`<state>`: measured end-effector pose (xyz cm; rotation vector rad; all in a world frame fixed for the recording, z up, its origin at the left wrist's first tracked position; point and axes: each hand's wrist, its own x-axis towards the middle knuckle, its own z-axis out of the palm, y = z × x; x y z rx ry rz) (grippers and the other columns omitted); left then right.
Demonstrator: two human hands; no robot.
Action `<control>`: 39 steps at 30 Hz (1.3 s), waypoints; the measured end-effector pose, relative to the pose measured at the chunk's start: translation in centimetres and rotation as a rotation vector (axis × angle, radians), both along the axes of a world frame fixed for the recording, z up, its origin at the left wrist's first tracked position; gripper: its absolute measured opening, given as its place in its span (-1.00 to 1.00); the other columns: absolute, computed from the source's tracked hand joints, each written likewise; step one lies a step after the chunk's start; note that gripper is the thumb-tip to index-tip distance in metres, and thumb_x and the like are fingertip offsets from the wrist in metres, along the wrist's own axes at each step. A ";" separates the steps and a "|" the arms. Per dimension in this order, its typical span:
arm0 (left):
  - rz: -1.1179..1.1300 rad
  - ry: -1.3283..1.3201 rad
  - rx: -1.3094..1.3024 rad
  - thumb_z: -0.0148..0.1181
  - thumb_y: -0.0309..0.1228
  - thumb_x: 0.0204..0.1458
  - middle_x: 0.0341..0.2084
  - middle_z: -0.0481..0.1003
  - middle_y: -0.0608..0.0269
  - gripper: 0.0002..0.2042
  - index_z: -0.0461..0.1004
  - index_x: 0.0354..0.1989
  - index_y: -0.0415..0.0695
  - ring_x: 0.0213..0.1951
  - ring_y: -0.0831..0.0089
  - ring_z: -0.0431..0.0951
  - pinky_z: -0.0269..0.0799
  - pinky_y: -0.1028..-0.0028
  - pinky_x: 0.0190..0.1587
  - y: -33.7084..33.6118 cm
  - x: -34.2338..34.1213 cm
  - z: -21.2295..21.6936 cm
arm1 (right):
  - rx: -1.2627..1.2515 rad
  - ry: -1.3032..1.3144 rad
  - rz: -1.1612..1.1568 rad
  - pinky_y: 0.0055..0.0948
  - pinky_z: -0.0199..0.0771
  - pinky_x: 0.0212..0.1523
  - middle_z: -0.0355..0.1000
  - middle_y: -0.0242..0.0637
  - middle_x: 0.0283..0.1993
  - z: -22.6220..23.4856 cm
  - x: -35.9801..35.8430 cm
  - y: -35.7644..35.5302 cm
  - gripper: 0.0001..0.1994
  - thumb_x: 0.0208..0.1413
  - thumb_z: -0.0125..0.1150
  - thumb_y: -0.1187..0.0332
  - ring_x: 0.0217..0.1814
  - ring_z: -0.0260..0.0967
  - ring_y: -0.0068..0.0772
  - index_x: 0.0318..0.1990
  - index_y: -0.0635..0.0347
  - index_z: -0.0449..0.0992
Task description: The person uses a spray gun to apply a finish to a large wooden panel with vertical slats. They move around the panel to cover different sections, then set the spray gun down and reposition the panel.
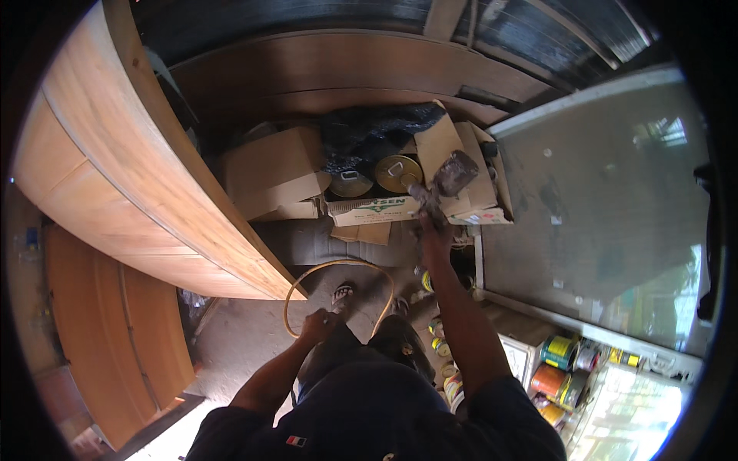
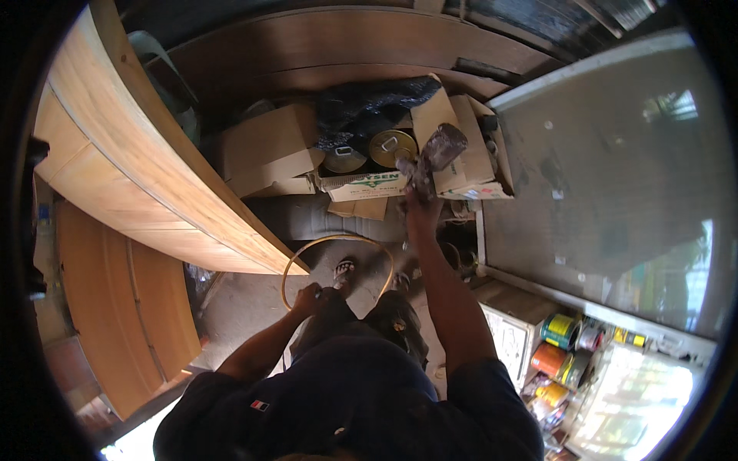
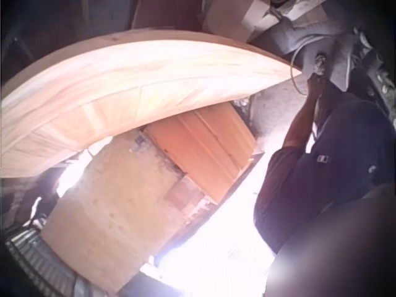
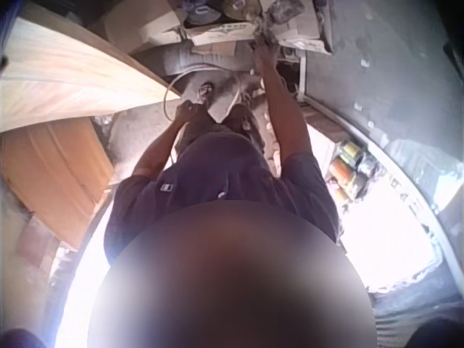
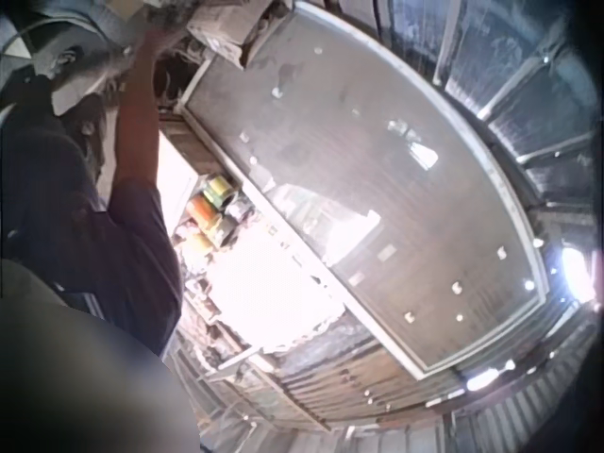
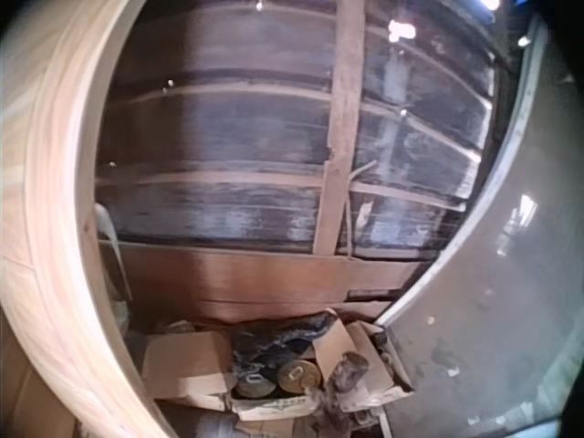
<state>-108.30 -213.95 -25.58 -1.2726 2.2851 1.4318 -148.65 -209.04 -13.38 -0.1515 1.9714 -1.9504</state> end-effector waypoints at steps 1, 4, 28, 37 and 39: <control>0.025 0.115 -0.010 0.43 -0.08 -0.02 -0.33 0.66 -0.11 -0.63 0.61 -0.27 -0.16 -0.16 -0.12 0.68 0.57 0.01 -0.08 0.7 1.2 0.5 | 0.017 -0.049 0.049 -0.38 0.50 -0.49 0.59 -0.29 -0.25 -1.4 -1.8 -2.4 -0.66 0.27 0.42 0.21 -0.51 0.48 -0.49 -0.03 0.35 0.60; 0.007 -0.214 -0.111 0.47 -0.24 -0.05 -0.33 0.64 -0.05 -0.75 0.60 -0.34 -0.13 -0.15 -0.08 0.66 0.57 0.02 -0.08 2.5 4.1 1.8 | -0.009 -0.104 0.126 -0.44 0.41 -0.60 0.58 -0.29 -0.25 -5.2 -6.1 -9.9 -0.70 0.31 0.36 0.25 -0.58 0.46 -0.44 0.01 0.30 0.53; 0.567 -0.281 0.289 0.35 0.05 0.10 -0.04 0.66 -0.09 -0.47 0.62 0.06 -0.13 0.03 -0.08 0.66 0.55 0.08 0.09 18.5 0.2 -3.1 | 0.528 -0.013 0.462 0.00 0.23 0.49 0.21 -0.07 0.55 -10.7 -10.8 -15.4 -0.30 0.46 -0.01 -0.11 0.54 0.24 -0.04 0.57 0.09 0.12; 0.924 -0.117 0.332 0.31 0.04 0.18 -0.01 0.66 -0.12 -0.44 0.58 0.19 -0.11 0.07 -0.05 0.66 0.54 0.11 0.19 24.4 14.9 2.3 | 0.764 0.574 1.059 0.01 0.40 0.30 0.44 0.28 0.25 -12.4 3.6 5.4 -0.44 0.36 0.25 0.15 0.29 0.42 0.30 0.26 0.51 0.41; 0.965 -0.200 0.274 0.34 0.05 0.15 0.00 0.66 -0.11 -0.44 0.59 0.17 -0.10 0.11 -0.02 0.64 0.52 0.12 0.22 25.8 21.1 2.7 | 1.056 0.776 1.065 -0.02 0.46 0.24 0.48 0.23 0.21 -11.0 9.3 7.0 -0.52 0.33 0.30 0.19 0.22 0.49 0.19 0.18 0.46 0.49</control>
